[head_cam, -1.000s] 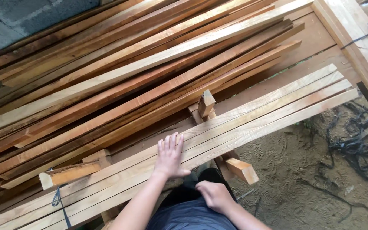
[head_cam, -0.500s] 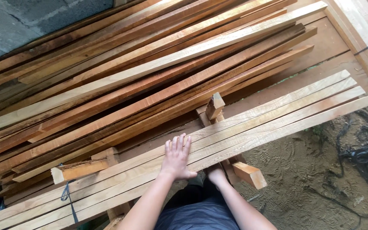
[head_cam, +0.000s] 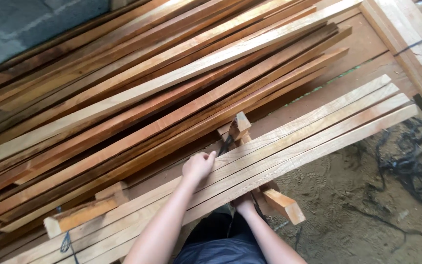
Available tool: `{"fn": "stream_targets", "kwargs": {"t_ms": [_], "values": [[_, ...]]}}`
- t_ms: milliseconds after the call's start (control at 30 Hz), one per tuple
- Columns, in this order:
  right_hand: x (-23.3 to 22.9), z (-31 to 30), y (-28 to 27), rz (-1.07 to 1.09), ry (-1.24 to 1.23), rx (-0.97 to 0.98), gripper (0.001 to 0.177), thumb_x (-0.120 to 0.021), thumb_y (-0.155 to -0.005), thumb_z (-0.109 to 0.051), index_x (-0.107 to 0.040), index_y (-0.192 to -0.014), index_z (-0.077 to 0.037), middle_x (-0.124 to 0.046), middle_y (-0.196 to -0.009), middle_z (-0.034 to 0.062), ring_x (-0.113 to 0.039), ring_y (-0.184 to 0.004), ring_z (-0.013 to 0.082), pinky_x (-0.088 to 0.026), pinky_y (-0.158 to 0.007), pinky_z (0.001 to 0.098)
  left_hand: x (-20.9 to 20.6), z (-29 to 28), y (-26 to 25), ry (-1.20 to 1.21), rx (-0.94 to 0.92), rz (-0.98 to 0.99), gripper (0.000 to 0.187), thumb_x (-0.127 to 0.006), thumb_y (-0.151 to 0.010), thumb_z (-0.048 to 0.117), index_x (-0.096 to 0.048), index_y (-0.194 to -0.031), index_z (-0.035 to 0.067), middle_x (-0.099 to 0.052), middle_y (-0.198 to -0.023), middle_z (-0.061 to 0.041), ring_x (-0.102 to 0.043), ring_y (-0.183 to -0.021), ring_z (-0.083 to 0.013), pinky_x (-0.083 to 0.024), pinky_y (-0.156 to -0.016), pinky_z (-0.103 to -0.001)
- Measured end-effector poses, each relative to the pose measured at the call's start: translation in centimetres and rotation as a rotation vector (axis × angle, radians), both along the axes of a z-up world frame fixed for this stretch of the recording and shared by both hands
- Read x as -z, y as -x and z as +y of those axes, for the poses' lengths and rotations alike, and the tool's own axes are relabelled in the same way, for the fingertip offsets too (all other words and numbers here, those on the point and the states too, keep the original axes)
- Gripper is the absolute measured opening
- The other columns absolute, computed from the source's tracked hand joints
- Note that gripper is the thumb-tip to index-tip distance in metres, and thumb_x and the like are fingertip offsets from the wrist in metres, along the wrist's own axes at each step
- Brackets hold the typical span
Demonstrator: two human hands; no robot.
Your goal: Organizing and bundling wooden slats together using wire ties.
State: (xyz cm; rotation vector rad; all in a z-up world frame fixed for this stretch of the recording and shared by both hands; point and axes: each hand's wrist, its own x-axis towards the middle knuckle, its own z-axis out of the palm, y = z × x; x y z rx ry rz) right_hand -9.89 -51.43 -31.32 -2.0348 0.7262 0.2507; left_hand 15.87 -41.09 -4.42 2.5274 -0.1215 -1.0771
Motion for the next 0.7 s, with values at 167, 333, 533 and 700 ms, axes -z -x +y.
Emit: {"fn": "stream_targets", "kwargs": {"t_ms": [167,333,533,700], "values": [[4.8,0.7,1.4,-0.182,0.036,0.040,0.055,-0.065,-0.093,-0.024,-0.049,-0.139,0.001,-0.056,-0.141,0.0244,-0.053,-0.130,0.0356,-0.045,-0.106,0.0416,13.6,-1.6,-3.8,0.109,0.114,0.250,0.061,-0.066,-0.086,0.058,-0.078,-0.114,0.005,-0.076,-0.115,-0.018,-0.072,-0.104,-0.0298,-0.054,-0.096,-0.039],[4.8,0.5,2.6,0.019,0.293,-0.218,0.063,-0.072,-0.087,-0.033,-0.052,-0.140,-0.005,-0.054,-0.145,0.0188,-0.048,-0.135,0.0351,-0.039,-0.111,0.0412,14.8,-3.1,-4.0,0.128,0.211,0.302,0.059,-0.075,-0.084,0.051,-0.074,-0.118,0.003,-0.075,-0.114,-0.018,-0.072,-0.100,-0.0280,-0.055,-0.092,-0.037],[2.5,0.3,2.0,0.088,0.058,-0.087,0.063,-0.073,-0.082,-0.031,-0.054,-0.137,-0.006,-0.060,-0.140,0.0156,-0.055,-0.131,0.0309,-0.045,-0.108,0.0386,16.1,-2.3,-3.7,0.403,0.030,0.220,0.038,-0.053,-0.101,0.033,-0.076,-0.104,0.004,-0.079,-0.094,-0.012,-0.074,-0.087,-0.0210,-0.056,-0.084,-0.033],[-2.5,-0.2,3.0,0.186,0.027,0.008,0.047,-0.061,-0.092,-0.025,-0.057,-0.134,-0.003,-0.063,-0.131,0.0242,-0.061,-0.120,0.0401,-0.052,-0.098,0.0440,9.6,-1.7,-3.7,0.609,-0.135,0.040,0.038,-0.047,-0.106,0.031,-0.066,-0.092,0.003,-0.073,-0.082,-0.008,-0.072,-0.080,-0.0193,-0.056,-0.079,-0.034]]}}
